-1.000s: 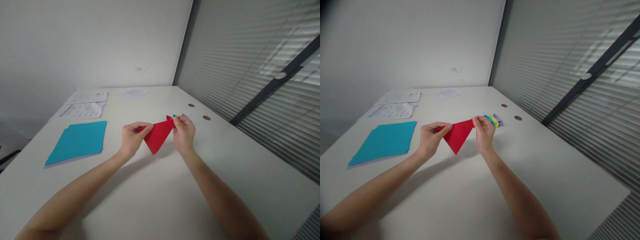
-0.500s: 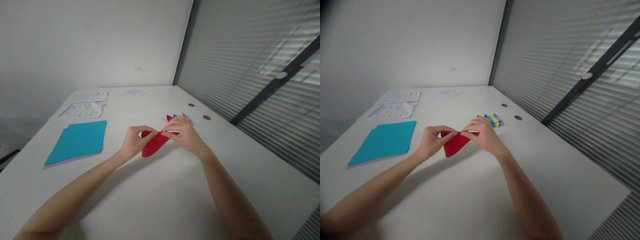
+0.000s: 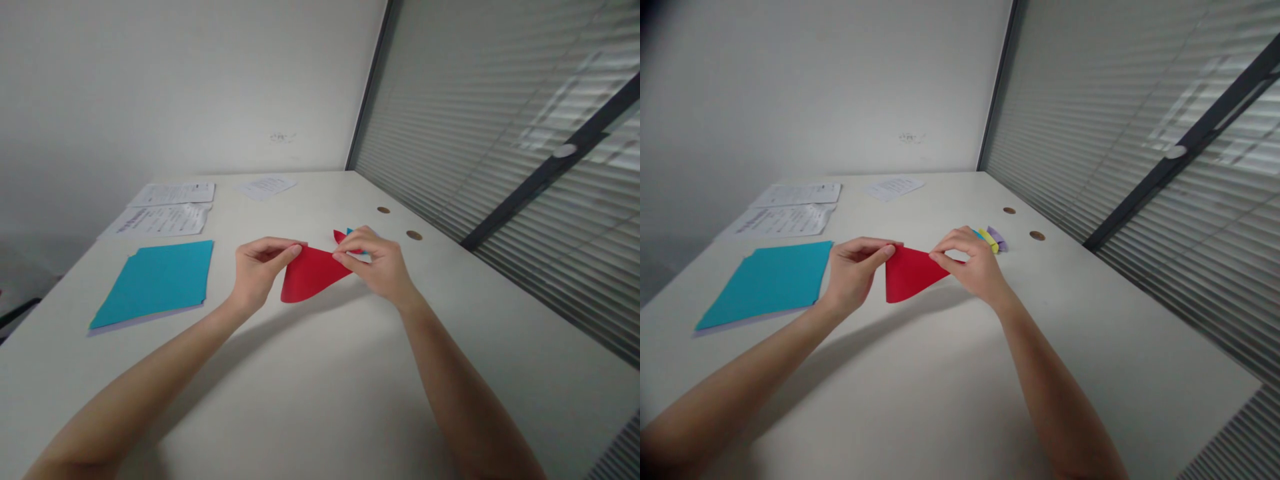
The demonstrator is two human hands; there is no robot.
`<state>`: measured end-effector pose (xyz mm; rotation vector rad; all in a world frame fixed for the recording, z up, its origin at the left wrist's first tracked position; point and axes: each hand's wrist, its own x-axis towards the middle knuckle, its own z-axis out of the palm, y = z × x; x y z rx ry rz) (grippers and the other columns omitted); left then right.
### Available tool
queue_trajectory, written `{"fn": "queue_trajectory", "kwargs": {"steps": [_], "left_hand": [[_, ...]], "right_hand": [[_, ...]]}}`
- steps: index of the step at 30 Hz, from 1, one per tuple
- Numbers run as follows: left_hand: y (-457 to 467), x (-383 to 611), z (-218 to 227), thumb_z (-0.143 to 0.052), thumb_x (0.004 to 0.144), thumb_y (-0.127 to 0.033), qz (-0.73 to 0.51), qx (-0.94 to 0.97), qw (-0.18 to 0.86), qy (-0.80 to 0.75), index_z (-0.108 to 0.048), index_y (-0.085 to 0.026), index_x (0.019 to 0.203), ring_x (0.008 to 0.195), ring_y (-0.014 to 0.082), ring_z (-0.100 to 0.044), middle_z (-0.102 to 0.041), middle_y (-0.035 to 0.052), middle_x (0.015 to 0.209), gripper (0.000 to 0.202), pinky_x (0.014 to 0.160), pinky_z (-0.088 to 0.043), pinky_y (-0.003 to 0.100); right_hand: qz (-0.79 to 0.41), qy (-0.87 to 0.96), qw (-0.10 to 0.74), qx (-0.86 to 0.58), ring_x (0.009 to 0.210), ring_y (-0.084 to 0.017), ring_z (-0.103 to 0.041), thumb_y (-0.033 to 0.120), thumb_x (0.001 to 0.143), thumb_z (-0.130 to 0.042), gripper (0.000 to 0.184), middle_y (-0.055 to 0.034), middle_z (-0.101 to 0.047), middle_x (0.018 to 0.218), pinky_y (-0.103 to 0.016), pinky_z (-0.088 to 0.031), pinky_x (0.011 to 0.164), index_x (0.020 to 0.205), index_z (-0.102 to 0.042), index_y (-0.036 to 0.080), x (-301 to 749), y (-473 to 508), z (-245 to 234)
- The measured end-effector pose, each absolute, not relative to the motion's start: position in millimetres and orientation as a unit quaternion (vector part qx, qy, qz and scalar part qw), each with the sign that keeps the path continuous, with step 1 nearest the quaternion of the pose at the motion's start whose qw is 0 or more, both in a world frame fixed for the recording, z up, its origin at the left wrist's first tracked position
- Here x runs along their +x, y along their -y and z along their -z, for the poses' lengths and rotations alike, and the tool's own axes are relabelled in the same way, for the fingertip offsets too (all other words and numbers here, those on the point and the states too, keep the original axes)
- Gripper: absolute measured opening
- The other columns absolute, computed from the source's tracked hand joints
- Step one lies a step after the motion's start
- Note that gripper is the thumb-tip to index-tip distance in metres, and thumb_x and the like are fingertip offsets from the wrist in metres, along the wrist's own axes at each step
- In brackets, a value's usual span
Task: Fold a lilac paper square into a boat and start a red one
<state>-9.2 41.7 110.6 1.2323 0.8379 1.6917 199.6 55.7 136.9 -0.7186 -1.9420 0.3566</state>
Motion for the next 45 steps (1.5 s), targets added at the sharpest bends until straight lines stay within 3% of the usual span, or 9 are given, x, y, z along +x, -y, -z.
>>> {"fn": "queue_trajectory", "kwargs": {"steps": [8, 17, 23, 34, 45], "left_hand": [[-40.4, -7.3, -110.7, -0.084, 0.064, -0.036, -0.677, 0.487, 0.446, -0.324, -0.075, -0.019, 0.071, 0.08, 0.0216, -0.072, -0.077, 0.0073, 0.081, 0.021, 0.075, -0.057, 0.034], [-44.1, -7.2, -106.1, -0.084, 0.065, -0.033, -0.669, 0.489, 0.436, -0.352, -0.076, -0.018, 0.071, 0.067, 0.0159, -0.068, -0.076, 0.0057, 0.075, 0.019, 0.063, -0.053, 0.026], [-46.8, -8.3, -103.5, -0.083, 0.065, -0.032, -0.677, 0.469, 0.46, -0.333, -0.077, -0.019, 0.071, 0.071, 0.0166, -0.068, -0.076, 0.0053, 0.076, 0.015, 0.066, -0.053, 0.026], [-44.6, -7.6, -105.4, -0.083, 0.066, -0.04, -0.617, 0.509, 0.471, -0.373, -0.078, -0.016, 0.079, 0.071, 0.0189, -0.068, -0.077, 0.009, 0.082, 0.027, 0.063, -0.055, 0.028], [-45.5, -7.3, -104.7, -0.082, 0.067, -0.037, -0.621, 0.508, 0.469, -0.369, -0.079, -0.017, 0.079, 0.074, 0.0199, -0.069, -0.077, 0.0091, 0.085, 0.024, 0.067, -0.055, 0.029]], "right_hand": [[-0.162, 0.795, 0.513, -0.281, 0.075, -0.018, -0.06, 0.025, 0.082, -0.07, 0.008, 0.0008, -0.07, 0.073, -0.039, -0.046, 0.078, 0.074, -0.073, 0.028, 199.7, -56.5, -136.0], [-0.151, 0.794, 0.512, -0.289, 0.07, -0.016, -0.06, 0.021, 0.082, -0.069, 0.012, 0.0013, -0.069, 0.071, -0.038, -0.044, 0.079, 0.07, -0.069, 0.024, 195.5, -58.9, -131.8], [-0.171, 0.789, 0.489, -0.329, 0.072, -0.016, -0.06, 0.023, 0.084, -0.067, 0.012, 0.0003, -0.069, 0.073, -0.036, -0.045, 0.077, 0.072, -0.067, 0.023, 198.6, -62.5, -127.7], [-0.122, 0.81, 0.483, -0.311, 0.074, -0.016, -0.058, 0.019, 0.084, -0.065, 0.012, -0.0002, -0.068, 0.073, -0.036, -0.045, 0.078, 0.073, -0.064, 0.023, 197.3, -64.4, -124.9], [-0.183, 0.792, 0.479, -0.331, 0.075, -0.017, -0.06, 0.021, 0.084, -0.065, 0.01, -0.0006, -0.068, 0.075, -0.035, -0.046, 0.077, 0.074, -0.067, 0.023, 197.9, -62.5, -127.4]]}}
